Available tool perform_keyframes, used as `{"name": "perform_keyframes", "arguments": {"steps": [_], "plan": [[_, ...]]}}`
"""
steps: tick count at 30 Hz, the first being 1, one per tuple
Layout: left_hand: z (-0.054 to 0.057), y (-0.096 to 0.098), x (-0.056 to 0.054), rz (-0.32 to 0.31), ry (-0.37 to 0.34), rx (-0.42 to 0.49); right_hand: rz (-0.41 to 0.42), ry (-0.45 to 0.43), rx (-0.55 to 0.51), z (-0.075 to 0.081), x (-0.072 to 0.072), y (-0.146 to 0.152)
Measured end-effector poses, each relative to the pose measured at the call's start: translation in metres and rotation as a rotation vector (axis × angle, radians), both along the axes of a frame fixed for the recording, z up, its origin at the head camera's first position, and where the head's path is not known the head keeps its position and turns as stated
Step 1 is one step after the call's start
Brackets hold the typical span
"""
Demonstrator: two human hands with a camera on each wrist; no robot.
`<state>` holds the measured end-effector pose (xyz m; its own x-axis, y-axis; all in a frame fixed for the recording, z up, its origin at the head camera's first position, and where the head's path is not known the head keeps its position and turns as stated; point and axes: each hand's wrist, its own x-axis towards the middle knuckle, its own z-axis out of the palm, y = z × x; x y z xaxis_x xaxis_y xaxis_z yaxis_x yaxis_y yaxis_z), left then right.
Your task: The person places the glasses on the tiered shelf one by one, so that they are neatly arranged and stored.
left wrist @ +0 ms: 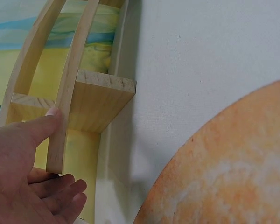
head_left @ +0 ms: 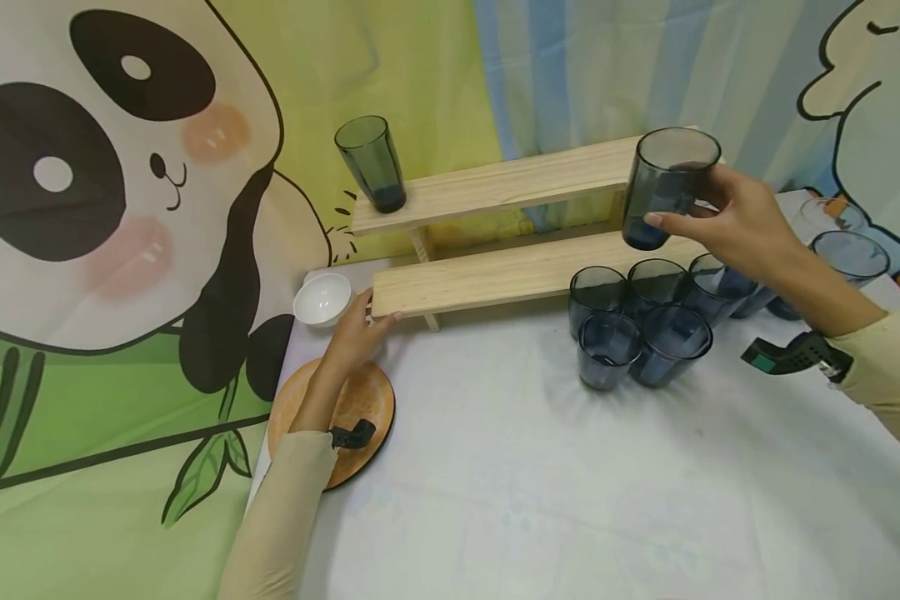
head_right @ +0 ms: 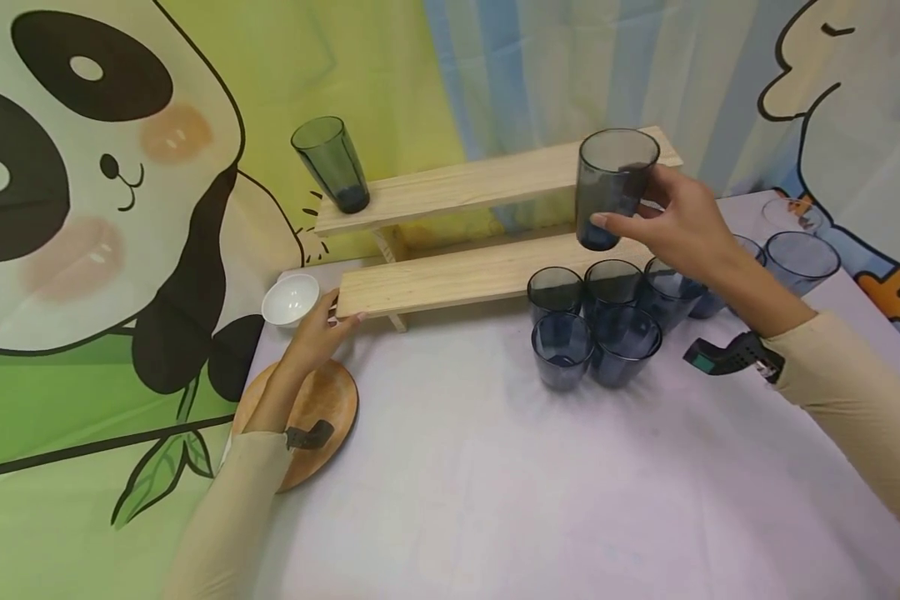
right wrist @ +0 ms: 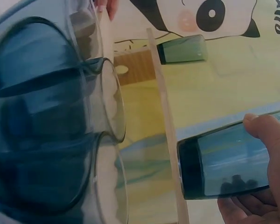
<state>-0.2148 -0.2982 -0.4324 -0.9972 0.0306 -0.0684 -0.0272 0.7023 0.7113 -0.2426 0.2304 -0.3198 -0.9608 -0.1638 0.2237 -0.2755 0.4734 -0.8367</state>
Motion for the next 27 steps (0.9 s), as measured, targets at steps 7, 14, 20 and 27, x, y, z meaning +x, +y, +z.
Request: {"name": "perform_keyframes", "arguments": {"steps": [7,14,20,27], "plan": [[-0.003,-0.001,-0.002,0.004,0.005,0.014,0.053,0.043,-0.015,0.021,-0.03,-0.035],[-0.005,-0.004,-0.003,0.009,0.005,0.006,0.111,0.033,-0.063,0.038,-0.059,-0.075],[-0.004,-0.003,-0.003,0.012,0.003,0.015,0.146,0.014,-0.033,0.046,-0.077,-0.11],[-0.001,0.0,-0.001,0.005,0.003,0.016,0.182,0.012,-0.027,0.046,-0.094,-0.143]]}}
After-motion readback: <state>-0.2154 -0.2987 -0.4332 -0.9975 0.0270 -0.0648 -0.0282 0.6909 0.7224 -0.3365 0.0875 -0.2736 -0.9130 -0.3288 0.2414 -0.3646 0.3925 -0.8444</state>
